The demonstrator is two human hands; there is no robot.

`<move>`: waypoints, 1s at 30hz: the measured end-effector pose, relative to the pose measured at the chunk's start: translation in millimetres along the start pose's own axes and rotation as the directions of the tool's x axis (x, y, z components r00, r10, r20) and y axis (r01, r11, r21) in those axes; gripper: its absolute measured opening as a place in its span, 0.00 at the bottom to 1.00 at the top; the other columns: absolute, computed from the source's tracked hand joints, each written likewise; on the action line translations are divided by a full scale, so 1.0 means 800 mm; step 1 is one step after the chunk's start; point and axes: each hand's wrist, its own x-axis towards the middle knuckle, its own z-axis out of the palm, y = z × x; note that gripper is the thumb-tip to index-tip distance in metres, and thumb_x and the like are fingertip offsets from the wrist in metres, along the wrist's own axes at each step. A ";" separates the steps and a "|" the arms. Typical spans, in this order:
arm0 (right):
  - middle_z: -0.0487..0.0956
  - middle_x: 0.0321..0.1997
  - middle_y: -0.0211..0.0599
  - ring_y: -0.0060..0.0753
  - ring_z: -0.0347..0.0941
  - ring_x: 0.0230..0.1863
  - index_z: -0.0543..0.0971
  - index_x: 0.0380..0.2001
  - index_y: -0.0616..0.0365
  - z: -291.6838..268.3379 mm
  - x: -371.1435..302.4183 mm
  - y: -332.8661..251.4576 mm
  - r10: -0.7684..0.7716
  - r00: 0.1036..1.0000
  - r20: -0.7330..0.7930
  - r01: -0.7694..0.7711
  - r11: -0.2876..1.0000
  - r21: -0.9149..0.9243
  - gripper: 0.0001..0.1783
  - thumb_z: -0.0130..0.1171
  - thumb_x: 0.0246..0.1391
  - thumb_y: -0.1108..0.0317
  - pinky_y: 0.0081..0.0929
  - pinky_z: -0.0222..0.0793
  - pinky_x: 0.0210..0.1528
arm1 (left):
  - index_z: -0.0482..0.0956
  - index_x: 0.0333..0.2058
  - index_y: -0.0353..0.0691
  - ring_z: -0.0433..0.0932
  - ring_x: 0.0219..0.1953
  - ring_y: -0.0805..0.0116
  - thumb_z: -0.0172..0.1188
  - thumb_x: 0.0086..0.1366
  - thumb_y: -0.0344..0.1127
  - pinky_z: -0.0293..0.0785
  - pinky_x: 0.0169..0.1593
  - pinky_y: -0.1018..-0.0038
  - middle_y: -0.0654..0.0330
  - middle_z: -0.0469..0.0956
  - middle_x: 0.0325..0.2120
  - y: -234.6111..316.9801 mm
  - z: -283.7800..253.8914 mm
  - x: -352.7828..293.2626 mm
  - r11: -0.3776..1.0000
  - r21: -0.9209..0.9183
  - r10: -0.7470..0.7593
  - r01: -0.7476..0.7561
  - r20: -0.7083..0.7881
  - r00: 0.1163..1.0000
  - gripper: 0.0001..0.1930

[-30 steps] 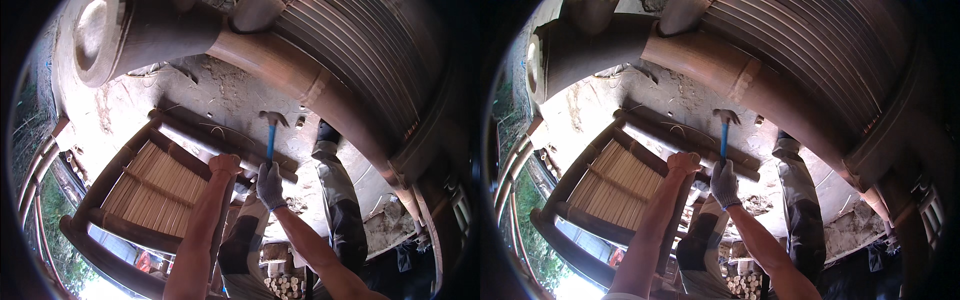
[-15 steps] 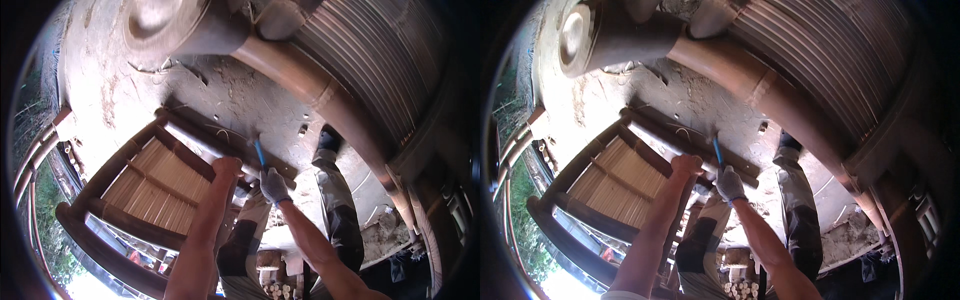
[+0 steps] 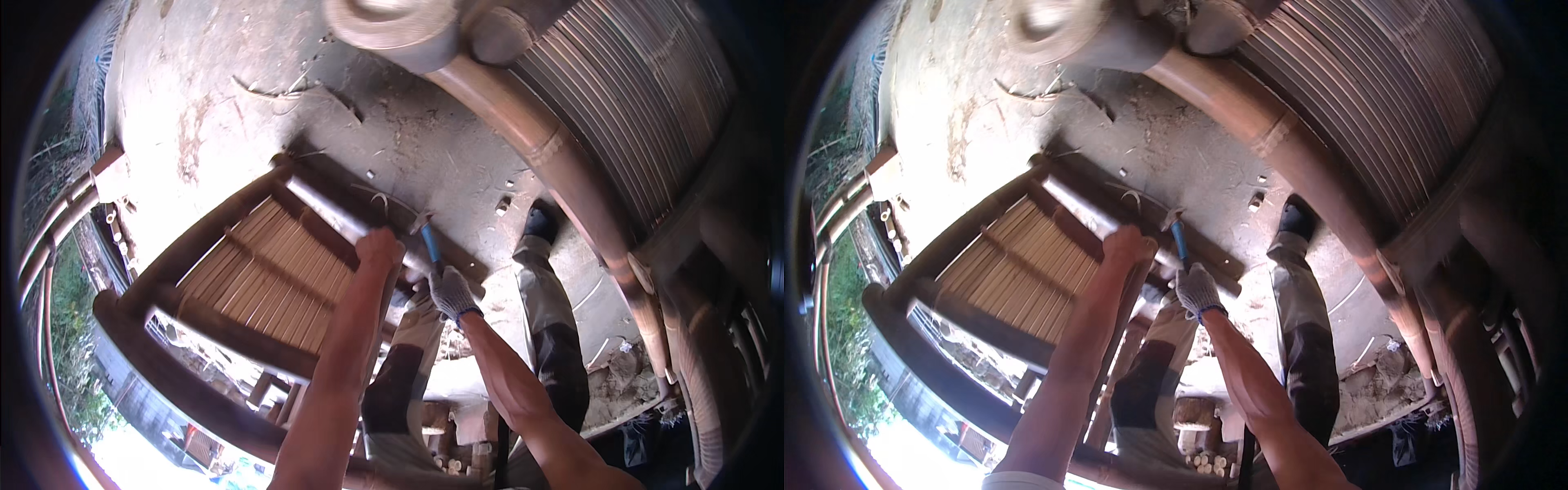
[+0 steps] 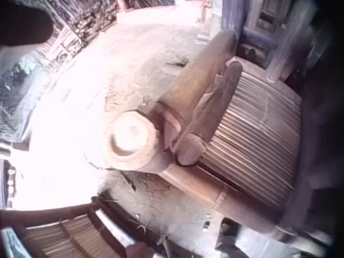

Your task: The person assembles a bamboo chair by inserting bamboo dowels into pre-drilled holes and securing them with a hammer. They repeatedly tap the joints to ensure a tight fit, repositioning the chair to access different connection points. The task involves handling bamboo poles and a hammer to construct the furniture frame.

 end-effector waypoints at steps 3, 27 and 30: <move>0.73 0.16 0.36 0.38 0.73 0.14 0.71 0.30 0.60 -0.010 -0.073 -0.001 -0.086 0.992 -0.090 0.101 0.977 0.186 0.18 0.51 0.59 0.55 0.34 0.68 0.15 | 0.84 0.41 0.40 0.80 0.48 0.50 0.57 0.58 0.48 0.77 0.51 0.61 0.48 0.81 0.43 -0.004 -0.110 -0.044 0.969 -0.244 -0.096 0.041 -0.218 0.971 0.20; 0.77 0.35 0.39 0.36 0.73 0.34 0.75 0.40 0.61 0.049 -0.540 0.031 -0.453 0.819 -0.352 0.452 0.887 -0.091 0.14 0.54 0.55 0.63 0.33 0.71 0.38 | 0.84 0.41 0.35 0.78 0.36 0.65 0.53 0.58 0.72 0.72 0.48 0.67 0.54 0.81 0.29 -0.497 -0.259 -0.450 0.420 -0.746 0.085 -0.517 -0.534 0.841 0.39; 0.74 0.37 0.33 0.30 0.74 0.36 0.73 0.40 0.56 0.035 -0.557 -0.086 -0.349 0.905 -0.242 0.400 0.893 0.207 0.10 0.55 0.53 0.70 0.30 0.74 0.41 | 0.79 0.49 0.34 0.79 0.47 0.61 0.49 0.66 0.62 0.72 0.53 0.68 0.47 0.80 0.45 -0.406 -0.225 -0.499 0.035 -0.489 0.082 -0.872 -0.868 0.490 0.34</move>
